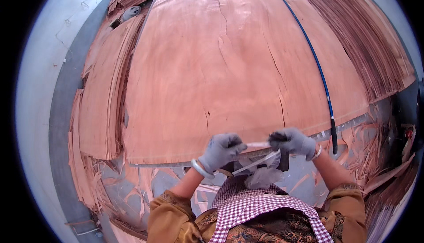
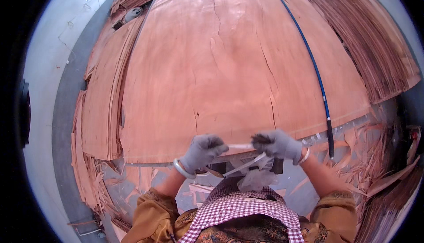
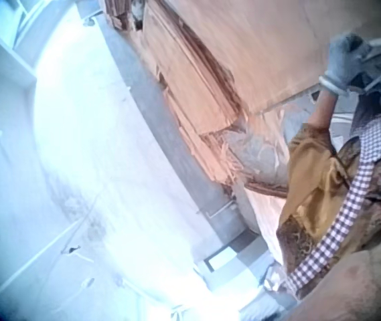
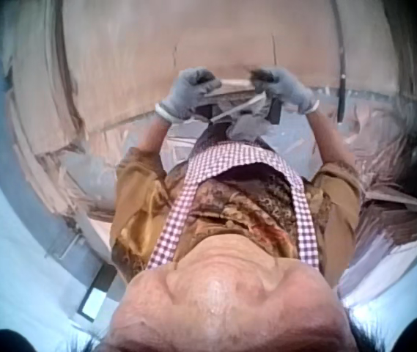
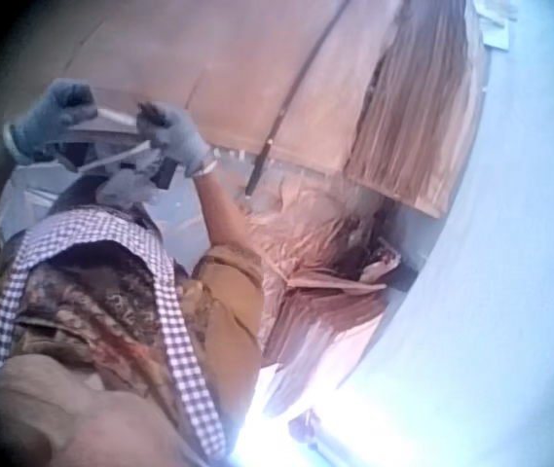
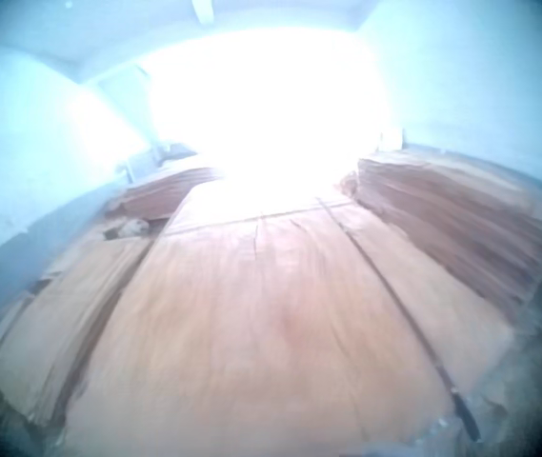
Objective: The person measures a large sheet of wood veneer using a ruler and cuts it along a straight edge with a utility knife.
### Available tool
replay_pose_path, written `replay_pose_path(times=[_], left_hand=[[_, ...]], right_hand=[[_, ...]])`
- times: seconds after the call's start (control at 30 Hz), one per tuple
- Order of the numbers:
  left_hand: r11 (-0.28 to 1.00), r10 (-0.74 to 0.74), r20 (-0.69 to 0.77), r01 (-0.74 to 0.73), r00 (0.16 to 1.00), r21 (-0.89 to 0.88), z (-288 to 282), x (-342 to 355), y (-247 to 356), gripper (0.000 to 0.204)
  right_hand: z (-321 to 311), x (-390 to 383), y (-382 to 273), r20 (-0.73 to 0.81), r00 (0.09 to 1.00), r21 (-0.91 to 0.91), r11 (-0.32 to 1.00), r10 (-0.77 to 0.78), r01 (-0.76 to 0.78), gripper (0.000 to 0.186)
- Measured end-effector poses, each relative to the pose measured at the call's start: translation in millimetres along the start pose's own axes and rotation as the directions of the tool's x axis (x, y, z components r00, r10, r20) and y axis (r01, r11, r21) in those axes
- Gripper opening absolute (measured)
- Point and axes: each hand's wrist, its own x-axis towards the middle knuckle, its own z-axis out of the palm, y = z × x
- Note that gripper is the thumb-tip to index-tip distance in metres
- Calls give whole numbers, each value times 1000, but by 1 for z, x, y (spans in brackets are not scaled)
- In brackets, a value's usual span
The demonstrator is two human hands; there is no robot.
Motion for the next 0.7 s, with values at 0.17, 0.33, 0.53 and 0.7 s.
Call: replay_pose_path(times=[0.17,0.33,0.53,0.7], left_hand=[[866,-33,-345,-145,938,-478,-32,75,-43,16],[979,191,-592,-107,783,174,-74,146,-80,23],[589,566,-302,-120,767,799,-93,244,-112,37],[487,410,-221,-8,885,874,-84,295,-123,48]], right_hand=[[-47,107,-41,-137,989,-66,996,-60,52,18],[-96,254,-50,-199,976,33,995,-90,99,20],[-112,325,-42,-264,947,-23,980,184,-196,14],[-117,339,-23,-244,967,-205,970,77,-129,15]])
